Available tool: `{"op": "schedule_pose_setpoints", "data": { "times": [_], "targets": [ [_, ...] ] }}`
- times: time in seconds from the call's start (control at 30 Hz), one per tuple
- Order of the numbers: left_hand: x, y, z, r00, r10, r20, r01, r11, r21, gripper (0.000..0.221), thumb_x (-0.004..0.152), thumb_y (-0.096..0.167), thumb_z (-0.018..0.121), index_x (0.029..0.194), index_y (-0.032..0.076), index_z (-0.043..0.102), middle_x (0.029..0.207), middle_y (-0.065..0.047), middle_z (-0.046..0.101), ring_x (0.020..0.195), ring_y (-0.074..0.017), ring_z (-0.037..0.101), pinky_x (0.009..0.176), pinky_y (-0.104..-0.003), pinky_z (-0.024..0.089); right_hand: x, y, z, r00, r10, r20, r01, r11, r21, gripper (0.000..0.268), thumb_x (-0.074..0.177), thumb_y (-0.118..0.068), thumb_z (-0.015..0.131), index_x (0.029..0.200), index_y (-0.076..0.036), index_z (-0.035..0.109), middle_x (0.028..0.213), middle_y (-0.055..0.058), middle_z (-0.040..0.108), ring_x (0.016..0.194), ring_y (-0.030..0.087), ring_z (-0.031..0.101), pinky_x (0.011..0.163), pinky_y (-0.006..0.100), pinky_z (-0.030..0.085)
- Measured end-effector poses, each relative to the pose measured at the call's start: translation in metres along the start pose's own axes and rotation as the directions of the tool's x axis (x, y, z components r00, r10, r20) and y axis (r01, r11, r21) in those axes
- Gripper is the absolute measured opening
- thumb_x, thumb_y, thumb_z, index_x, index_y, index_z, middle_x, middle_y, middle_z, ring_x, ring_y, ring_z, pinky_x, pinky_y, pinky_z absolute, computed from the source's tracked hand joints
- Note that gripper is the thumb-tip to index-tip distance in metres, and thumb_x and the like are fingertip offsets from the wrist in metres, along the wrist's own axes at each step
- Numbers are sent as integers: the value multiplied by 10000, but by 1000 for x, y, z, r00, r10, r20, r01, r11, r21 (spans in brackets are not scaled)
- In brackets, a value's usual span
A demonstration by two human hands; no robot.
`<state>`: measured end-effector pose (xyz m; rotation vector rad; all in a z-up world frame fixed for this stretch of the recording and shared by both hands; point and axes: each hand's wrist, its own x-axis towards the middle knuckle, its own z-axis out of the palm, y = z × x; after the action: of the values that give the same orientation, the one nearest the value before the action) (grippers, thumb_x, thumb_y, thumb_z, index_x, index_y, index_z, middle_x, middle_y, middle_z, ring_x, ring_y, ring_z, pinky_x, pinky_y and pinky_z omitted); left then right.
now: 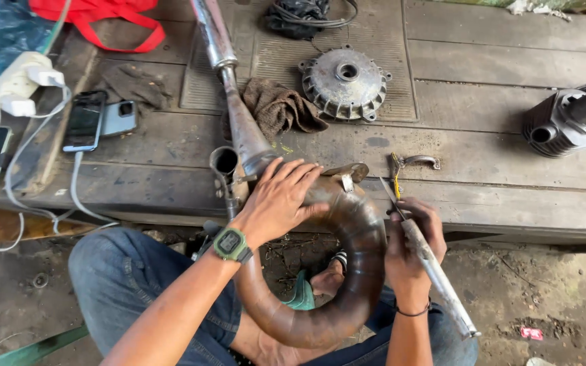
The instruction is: A person uses a metal tool to scrape and clean the exterior of a motorcycle exhaust pipe while sitting on the floor.
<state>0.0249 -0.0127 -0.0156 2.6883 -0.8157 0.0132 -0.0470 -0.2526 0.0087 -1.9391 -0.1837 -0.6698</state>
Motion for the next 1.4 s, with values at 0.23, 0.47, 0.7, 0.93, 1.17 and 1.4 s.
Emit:
{"op": "schedule_pose_setpoints", "data": {
  "times": [0.23, 0.47, 0.7, 0.93, 1.17, 1.4],
  "targets": [
    [-76, 47, -32, 992, -125, -17, 122, 985, -125, 611, 1098, 437, 296, 1589, 74, 324, 1649, -130, 344, 1537, -268, 277, 1265, -470, 129, -8, -7, -16, 990, 131, 58, -137, 983, 123, 158, 975, 68, 596, 1106, -11, 634, 1087, 109, 650, 1064, 230, 641, 993, 338, 532],
    [-163, 58, -3, 743, -522, -419, 215, 779, -588, 390, 989, 217, 591, 1343, 60, 543, 1355, -130, 538, 1255, -279, 525, 1072, -420, 458, -9, -36, -16, 938, 219, 267, -236, 971, 33, 318, 931, -245, 688, 1178, -48, 648, 1101, 82, 713, 1022, 188, 679, 893, 293, 533],
    [-156, 42, 26, 655, -706, 268, 51, -313, -948, 369, 994, 344, 553, 1205, 44, 590, 974, -212, 748, 786, -289, 736, 710, -391, 611, -55, -50, 26, 960, 159, 230, -178, 982, 64, 184, 1004, -192, 636, 1040, -42, 536, 920, 81, 635, 823, 164, 617, 724, 262, 503],
    [-133, 43, 29, 644, -634, 428, -40, -587, -809, 443, 1035, 426, 543, 936, -3, 590, 759, -143, 620, 549, -278, 624, 489, -404, 540, -72, -104, 27, 845, 395, 361, -344, 918, -199, 385, 837, -252, 801, 1176, -120, 676, 1040, 38, 756, 916, 125, 735, 761, 242, 546],
    [-146, 20, 18, 670, -595, 445, 11, -591, -807, 464, 1030, 463, 528, 955, 11, 600, 677, -118, 589, 477, -264, 599, 438, -380, 527, -73, -118, 43, 887, 261, 382, -173, 953, -250, 242, 962, -264, 621, 1140, -110, 674, 970, 49, 762, 844, 160, 741, 712, 297, 566],
    [-170, -27, -12, 750, -444, 490, 188, -566, -802, 499, 1010, 493, 533, 1095, 5, 594, 784, -125, 635, 564, -247, 627, 519, -387, 568, -62, -118, 59, 760, 307, 573, -228, 951, -207, 385, 899, -393, 697, 1135, -96, 635, 868, 20, 691, 609, 105, 579, 585, 255, 446]
  ]
}}
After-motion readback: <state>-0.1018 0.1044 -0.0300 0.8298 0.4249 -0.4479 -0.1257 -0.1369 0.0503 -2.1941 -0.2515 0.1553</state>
